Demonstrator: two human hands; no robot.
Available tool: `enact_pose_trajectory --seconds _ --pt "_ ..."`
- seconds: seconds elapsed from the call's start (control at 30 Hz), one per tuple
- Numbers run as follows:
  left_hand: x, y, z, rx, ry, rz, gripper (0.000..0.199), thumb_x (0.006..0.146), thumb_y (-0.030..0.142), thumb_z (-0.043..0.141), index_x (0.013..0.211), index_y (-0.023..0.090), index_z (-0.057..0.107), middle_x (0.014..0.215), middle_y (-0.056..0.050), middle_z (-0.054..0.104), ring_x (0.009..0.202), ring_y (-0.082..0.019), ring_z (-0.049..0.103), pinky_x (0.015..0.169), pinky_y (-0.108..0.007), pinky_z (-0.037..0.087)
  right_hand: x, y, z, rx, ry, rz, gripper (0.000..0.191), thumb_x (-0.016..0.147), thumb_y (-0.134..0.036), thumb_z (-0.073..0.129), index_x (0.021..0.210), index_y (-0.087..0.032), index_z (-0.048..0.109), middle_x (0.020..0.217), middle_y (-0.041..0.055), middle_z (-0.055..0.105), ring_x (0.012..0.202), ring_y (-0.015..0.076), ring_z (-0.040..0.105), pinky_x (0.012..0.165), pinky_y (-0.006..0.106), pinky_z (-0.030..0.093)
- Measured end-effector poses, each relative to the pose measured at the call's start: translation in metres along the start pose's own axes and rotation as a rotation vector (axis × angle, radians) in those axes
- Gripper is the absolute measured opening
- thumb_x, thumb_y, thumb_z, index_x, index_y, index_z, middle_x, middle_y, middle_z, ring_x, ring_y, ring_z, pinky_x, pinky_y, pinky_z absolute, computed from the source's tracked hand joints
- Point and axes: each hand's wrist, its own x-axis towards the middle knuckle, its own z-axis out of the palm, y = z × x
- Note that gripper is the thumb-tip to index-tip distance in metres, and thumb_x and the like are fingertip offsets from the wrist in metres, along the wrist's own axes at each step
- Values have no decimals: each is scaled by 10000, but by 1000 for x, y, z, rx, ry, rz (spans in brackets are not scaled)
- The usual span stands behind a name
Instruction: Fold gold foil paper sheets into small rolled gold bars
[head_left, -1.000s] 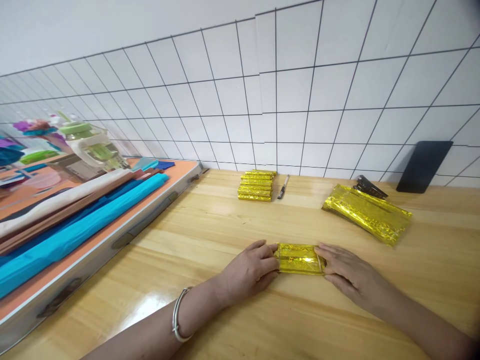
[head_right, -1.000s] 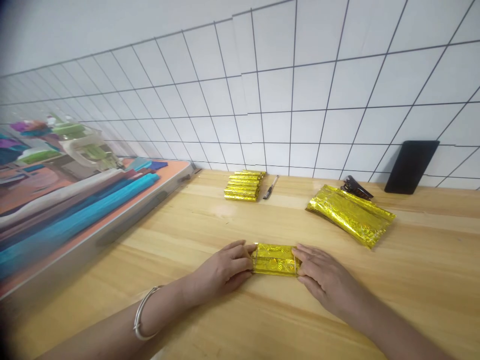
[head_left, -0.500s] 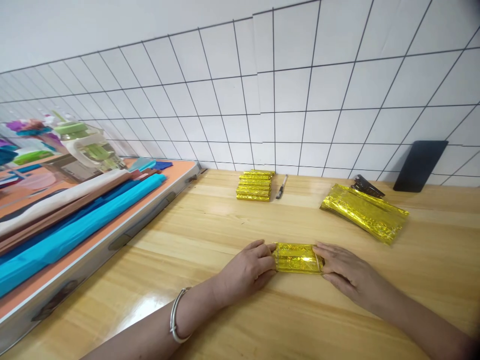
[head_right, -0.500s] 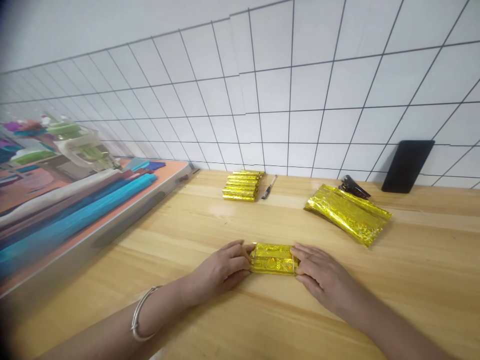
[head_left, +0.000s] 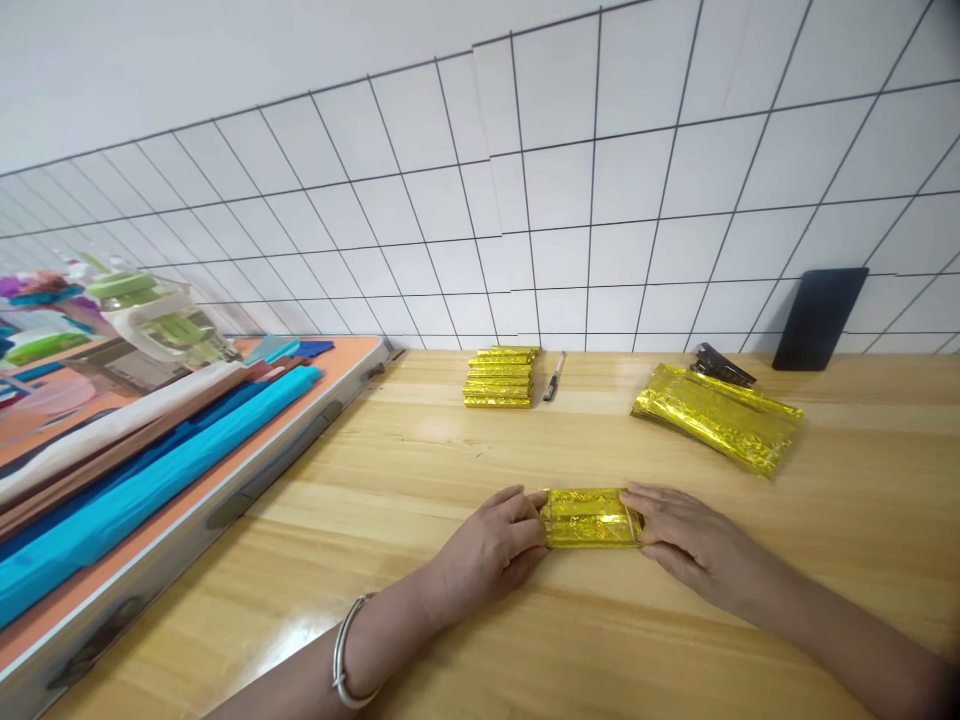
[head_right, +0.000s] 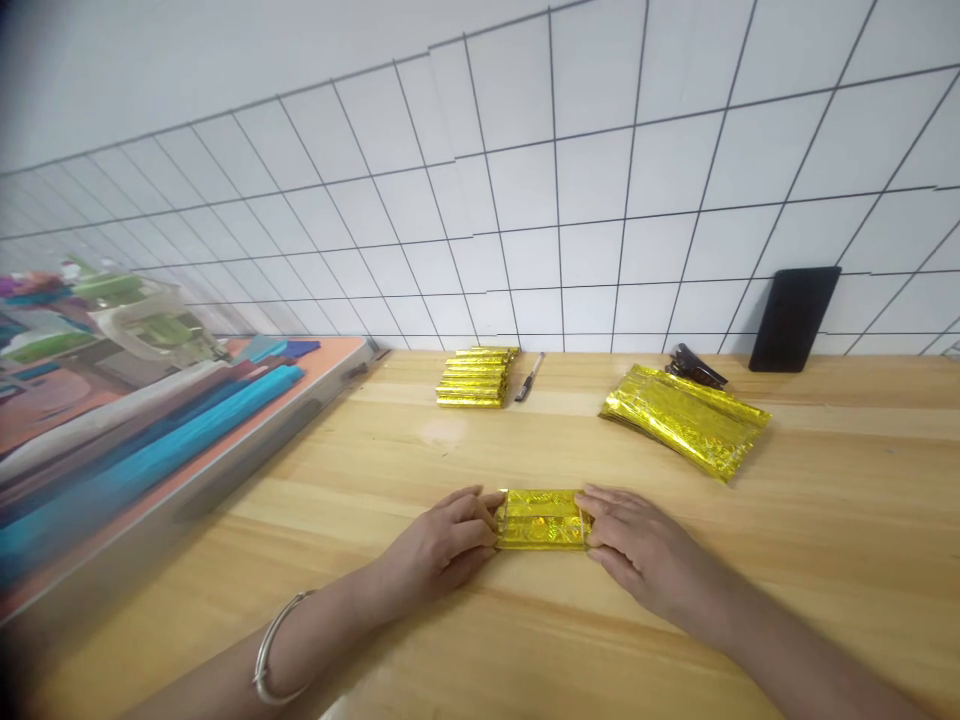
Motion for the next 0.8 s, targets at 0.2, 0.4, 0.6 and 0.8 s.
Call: enact_pose_trajectory --seconds 0.2,0.4,0.6,0.8 --pt "0 0 0 -17 -11 22 149 901 158 425 849 196 559 841 -50 596 1176 -180 473 1006 -357 352 0 -1 1 -8 2 20 137 886 -270 482 881 -224 611 1295 40 538 1243 203 433 1030 424 376" --pt "0 0 1 -18 -19 17 139 898 152 429 878 204 556 912 -57 604 1188 -187 464 1027 -382 322 -1 -4 0 -19 -14 27 149 893 -277 467 870 -223 604 1305 34 529 1254 196 418 1033 421 375" --pt "0 -1 0 -17 -20 16 135 897 152 436 887 202 560 872 -53 603 1185 -184 466 1038 -380 309 -1 -3 0 -2 -14 41 150 890 -270 469 884 -227 612 1303 27 532 1251 191 421 1042 412 360" --pt "0 -1 0 -18 -35 11 130 895 141 442 895 201 556 913 -50 603 1189 -172 465 1047 -365 295 -1 -3 -1 55 -13 53 165 888 -301 481 903 -232 630 1303 27 534 1246 199 428 1047 403 347"
